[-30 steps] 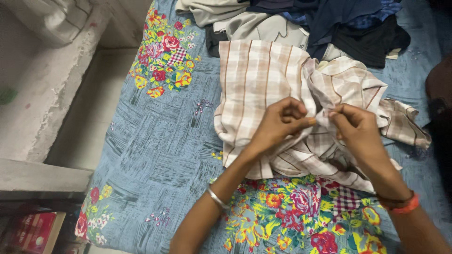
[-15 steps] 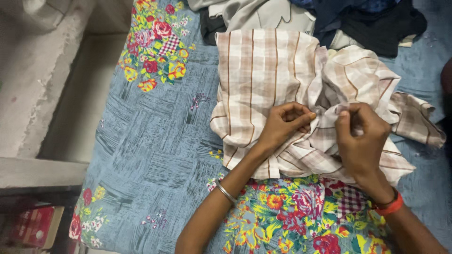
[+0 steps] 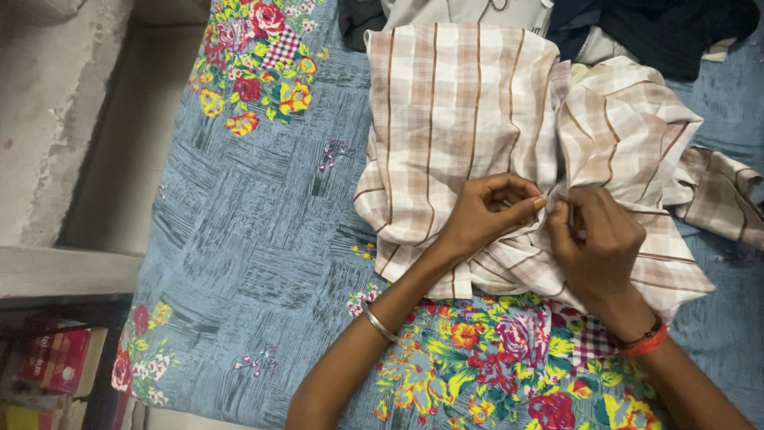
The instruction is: The person folds a checkered button-down shirt on a bed by aligning the sleeves and folding the sides to create a flat, rectangular shape.
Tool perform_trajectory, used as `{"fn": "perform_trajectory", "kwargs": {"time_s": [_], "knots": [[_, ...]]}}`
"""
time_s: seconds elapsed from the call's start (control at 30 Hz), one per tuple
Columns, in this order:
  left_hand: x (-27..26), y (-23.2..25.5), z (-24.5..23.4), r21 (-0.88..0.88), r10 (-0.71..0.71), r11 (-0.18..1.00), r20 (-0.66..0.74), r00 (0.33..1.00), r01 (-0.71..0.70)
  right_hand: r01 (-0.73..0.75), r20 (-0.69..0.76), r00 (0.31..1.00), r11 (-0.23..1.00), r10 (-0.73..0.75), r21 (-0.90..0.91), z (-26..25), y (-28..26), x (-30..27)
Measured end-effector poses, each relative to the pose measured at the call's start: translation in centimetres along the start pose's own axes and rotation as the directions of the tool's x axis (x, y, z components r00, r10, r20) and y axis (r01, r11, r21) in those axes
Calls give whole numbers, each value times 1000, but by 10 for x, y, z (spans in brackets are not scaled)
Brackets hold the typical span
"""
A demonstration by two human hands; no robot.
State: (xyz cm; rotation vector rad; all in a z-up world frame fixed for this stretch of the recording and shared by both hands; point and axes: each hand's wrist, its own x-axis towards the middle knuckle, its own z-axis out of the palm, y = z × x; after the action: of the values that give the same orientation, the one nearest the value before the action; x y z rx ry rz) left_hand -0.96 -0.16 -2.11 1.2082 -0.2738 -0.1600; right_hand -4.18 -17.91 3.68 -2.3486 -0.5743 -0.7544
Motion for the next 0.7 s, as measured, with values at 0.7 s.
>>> {"fn": "perform_trajectory", "kwargs": {"time_s": [0.7], "knots": [[-6, 1, -1, 130, 23, 991, -39, 999, -18, -212, 81, 977, 933, 197, 291, 7, 2, -3]]}}
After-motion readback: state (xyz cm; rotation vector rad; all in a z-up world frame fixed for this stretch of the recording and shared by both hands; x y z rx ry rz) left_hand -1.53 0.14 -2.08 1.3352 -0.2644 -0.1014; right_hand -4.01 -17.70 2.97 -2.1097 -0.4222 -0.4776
